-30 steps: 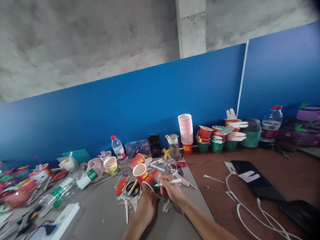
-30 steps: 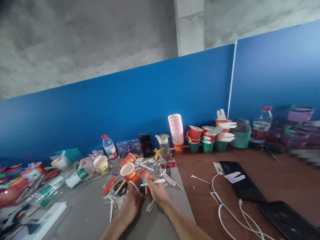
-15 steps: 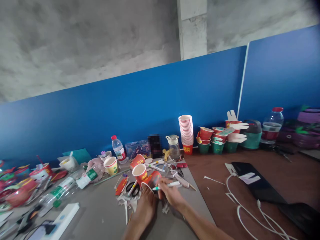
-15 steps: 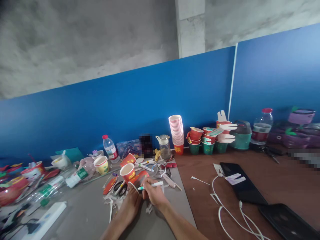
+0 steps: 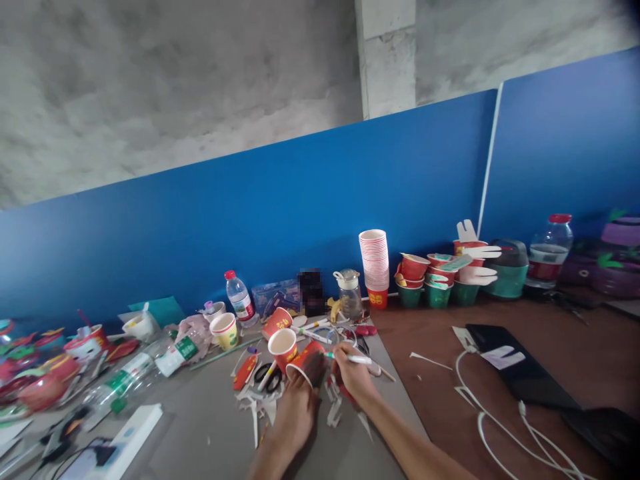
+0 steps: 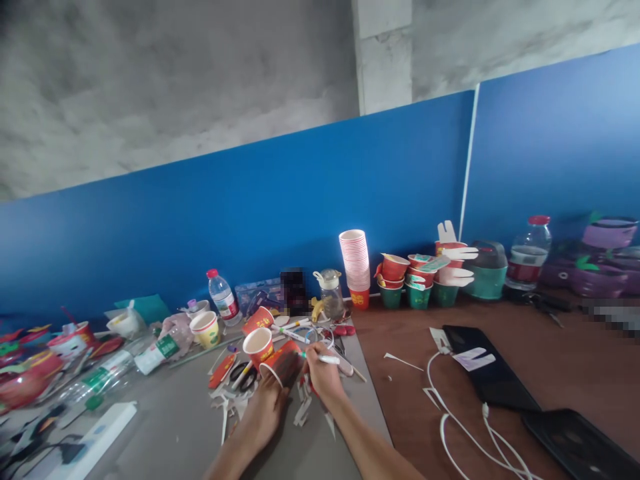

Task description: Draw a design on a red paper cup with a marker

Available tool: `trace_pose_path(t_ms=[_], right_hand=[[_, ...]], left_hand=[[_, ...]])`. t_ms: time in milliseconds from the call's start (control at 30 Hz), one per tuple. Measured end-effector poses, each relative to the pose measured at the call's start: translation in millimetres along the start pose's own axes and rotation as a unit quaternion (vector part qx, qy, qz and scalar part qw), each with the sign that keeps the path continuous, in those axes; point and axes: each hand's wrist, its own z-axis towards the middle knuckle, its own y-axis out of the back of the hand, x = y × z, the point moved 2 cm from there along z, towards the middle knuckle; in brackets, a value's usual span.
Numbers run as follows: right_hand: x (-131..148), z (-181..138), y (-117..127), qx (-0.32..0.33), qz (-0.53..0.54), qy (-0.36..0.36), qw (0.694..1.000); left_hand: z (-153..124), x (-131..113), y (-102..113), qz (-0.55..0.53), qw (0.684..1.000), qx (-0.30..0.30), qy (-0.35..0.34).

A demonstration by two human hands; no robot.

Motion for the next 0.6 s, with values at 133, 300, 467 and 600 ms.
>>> trace_pose_path(t_ms=[133,300,467,600], right_hand=[[-4,-6,-9,0.071,0.014,0.004,0.997],[-4,-7,-13,0.113,0.025,0.019,0.993],[-1,2,8,-0.005,-0.058,0.041,0.997],[1,-2,4,0.029,-0.046,0.037,0.998]], left_hand=[[-1,0,-1,0.038,0.999,0.009,-0.001],[-3,1,-2,0.051,0.998,0.016,-0.022],[-3,-3,1,0.070,0.997,0.023,-0.004],[-4,-5,3,0.088,0.995,0.023,0.034]])
